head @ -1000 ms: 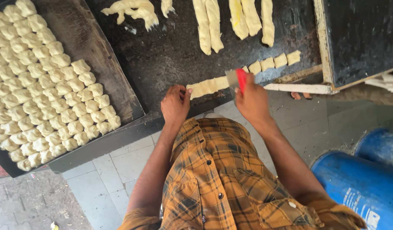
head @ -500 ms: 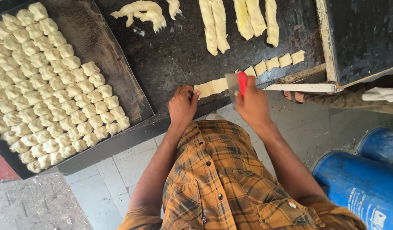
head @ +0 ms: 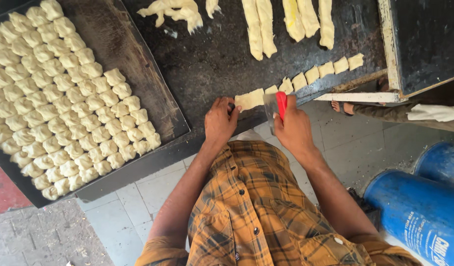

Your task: The person cuts a long strip of dough into small pieces using a red-handled dough scraper. They then pick up each piece, shape it into a small ball by hand, and place it onto a metal tray filled with similar dough pieces.

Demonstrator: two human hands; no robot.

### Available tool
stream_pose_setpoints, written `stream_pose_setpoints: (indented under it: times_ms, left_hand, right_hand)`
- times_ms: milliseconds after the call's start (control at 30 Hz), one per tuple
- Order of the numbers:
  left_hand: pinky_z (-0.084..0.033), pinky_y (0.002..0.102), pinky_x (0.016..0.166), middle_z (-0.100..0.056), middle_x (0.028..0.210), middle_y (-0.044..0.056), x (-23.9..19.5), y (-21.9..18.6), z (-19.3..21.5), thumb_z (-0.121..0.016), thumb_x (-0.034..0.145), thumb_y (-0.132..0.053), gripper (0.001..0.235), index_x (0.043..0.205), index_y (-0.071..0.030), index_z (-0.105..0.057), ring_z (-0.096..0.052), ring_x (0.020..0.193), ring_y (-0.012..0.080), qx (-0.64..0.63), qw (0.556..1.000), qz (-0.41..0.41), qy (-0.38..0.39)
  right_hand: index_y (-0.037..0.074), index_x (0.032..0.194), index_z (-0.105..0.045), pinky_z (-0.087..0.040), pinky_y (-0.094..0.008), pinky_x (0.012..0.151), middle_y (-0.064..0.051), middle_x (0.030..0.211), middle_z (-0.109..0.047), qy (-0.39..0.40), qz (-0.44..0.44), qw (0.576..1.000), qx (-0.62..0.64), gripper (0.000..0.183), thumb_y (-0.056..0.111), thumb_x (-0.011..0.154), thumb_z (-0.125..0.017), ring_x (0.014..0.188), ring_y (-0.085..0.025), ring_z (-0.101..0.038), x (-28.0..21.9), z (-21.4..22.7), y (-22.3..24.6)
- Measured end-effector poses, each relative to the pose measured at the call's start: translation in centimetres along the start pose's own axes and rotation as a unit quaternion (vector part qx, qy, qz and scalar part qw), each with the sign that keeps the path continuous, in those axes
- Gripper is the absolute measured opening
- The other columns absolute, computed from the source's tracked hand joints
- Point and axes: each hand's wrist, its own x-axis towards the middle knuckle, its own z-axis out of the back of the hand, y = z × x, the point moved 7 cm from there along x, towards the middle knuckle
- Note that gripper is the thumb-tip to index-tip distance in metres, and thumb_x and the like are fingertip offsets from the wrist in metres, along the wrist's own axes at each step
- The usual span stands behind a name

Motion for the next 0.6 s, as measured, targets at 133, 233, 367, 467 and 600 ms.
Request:
stream_pose_setpoints:
  times_ms: [133,233,367,467,600]
  left_hand:
    - [-0.055,0.043,0.063,-0.066,0.088,0.01,0.7,0.0,0.2,-0.074,0.093,-0.023,0.04,0.126,-0.004,-0.062,-0.069,0.068,0.0265,-0.004,1.0,0.018,0.005]
    - [-0.057,0.045,0.066,-0.066,0.097,0.012,0.4,-1.2,0.4,-0.077,0.088,-0.022,0.048,0.131,-0.004,-0.064,-0.069,0.073,0.0298,0.014,1.0,-0.008,-0.008]
    - [-0.056,0.047,0.07,-0.063,0.104,0.015,0.8,-2.1,-0.1,-0.08,0.083,-0.022,0.04,0.118,-0.006,-0.071,-0.069,0.081,0.0349,0.046,0.999,-0.024,-0.014]
    - [-0.057,0.045,0.074,-0.061,0.105,0.014,1.3,-3.0,-0.1,-0.081,0.074,-0.018,0.032,0.102,-0.007,-0.069,-0.067,0.09,0.0372,0.042,0.995,-0.083,-0.046]
    - [-0.056,0.047,0.085,-0.065,0.098,0.008,0.2,-4.3,-0.9,-0.081,0.072,-0.01,0.027,0.091,-0.01,-0.061,-0.068,0.095,0.0371,0.053,0.981,-0.183,-0.031]
  right_hand:
    - [-0.004,0.124,-0.042,-0.052,-0.059,0.063,-0.028,0.074,-0.067,0.005,0.009,1.0,0.003,0.041,0.01,0.093,-0.065,0.069,-0.048,-0.068,2.6,-2.4,2.4]
    - [-0.002,0.123,-0.042,-0.052,-0.06,0.067,-0.029,0.076,-0.068,-0.01,0.021,0.999,-0.025,0.043,0.008,0.09,-0.067,0.074,-0.049,-0.067,4.0,-5.1,2.4]
    - [-0.001,0.129,-0.042,-0.055,-0.055,0.072,-0.029,0.088,-0.069,0.024,-0.026,0.999,0.013,0.053,0.012,0.09,-0.075,0.084,-0.047,-0.068,5.7,-6.4,-1.1]
    - [0.003,0.139,-0.049,-0.057,-0.043,0.093,-0.017,0.117,-0.069,0.033,-0.03,0.936,0.35,0.054,0.006,0.092,-0.077,0.107,-0.03,-0.068,6.6,-3.5,-4.2]
    - [0.005,0.144,-0.053,-0.055,-0.033,0.099,-0.006,0.127,-0.066,0.057,-0.064,0.804,0.588,0.054,-0.001,0.095,-0.073,0.112,-0.015,-0.065,6.4,-0.5,-6.0]
